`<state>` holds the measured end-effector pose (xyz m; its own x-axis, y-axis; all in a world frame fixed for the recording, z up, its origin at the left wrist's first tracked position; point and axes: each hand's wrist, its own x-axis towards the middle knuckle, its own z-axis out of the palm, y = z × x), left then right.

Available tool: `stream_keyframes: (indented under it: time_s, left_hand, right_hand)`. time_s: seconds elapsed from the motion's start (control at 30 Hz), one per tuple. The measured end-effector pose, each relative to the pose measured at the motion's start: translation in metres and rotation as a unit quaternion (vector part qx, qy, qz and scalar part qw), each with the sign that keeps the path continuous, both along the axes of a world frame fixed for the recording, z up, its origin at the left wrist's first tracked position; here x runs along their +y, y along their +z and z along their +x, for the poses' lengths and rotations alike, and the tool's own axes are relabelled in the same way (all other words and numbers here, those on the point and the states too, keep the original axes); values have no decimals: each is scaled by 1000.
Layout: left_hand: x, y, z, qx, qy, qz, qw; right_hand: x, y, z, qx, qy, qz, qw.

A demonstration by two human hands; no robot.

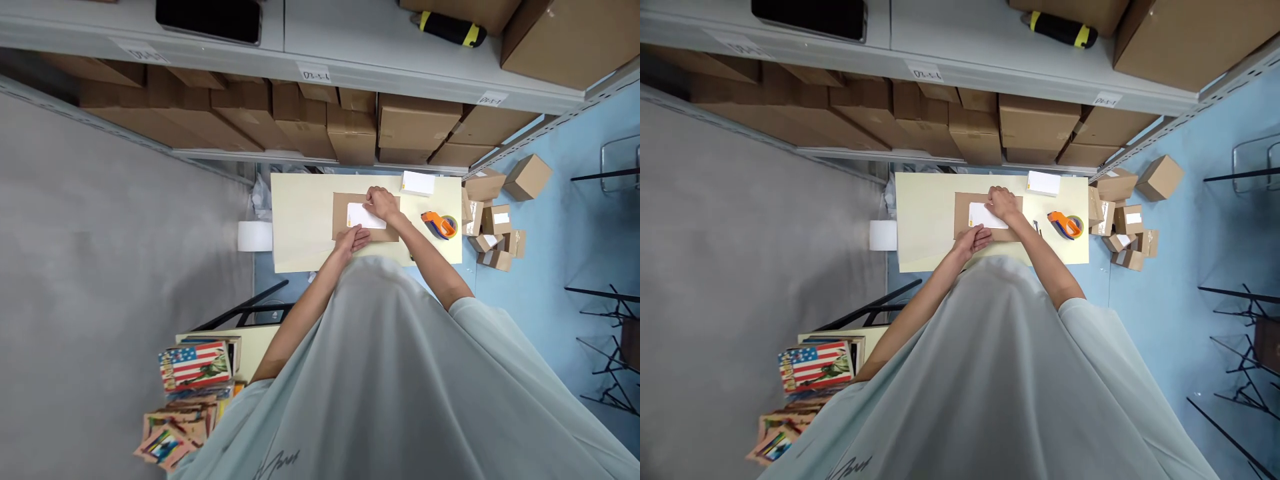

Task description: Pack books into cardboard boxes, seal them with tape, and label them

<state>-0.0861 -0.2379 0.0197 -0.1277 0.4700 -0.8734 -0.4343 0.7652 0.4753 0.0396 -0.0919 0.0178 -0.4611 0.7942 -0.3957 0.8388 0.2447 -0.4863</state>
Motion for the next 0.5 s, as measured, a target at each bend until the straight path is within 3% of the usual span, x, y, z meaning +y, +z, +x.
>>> stream_keyframes:
  time_s: [0.17, 0.23, 0.37, 0.5]
  left_hand:
    - [-17, 7, -15, -16, -70, 38, 997]
    - [-20, 9, -23, 13, -76, 70, 995]
    - [-8, 10, -37, 81, -68, 155, 982]
    - [6, 6, -45, 127, -93, 181, 971]
  right_hand:
    - [-47, 20, 25, 44, -15, 104, 993]
    - [-74, 24, 39, 49, -27, 107, 993]
    - [-119, 18, 57, 48, -35, 89, 994]
    - [-143, 7, 59, 49, -56, 100, 992]
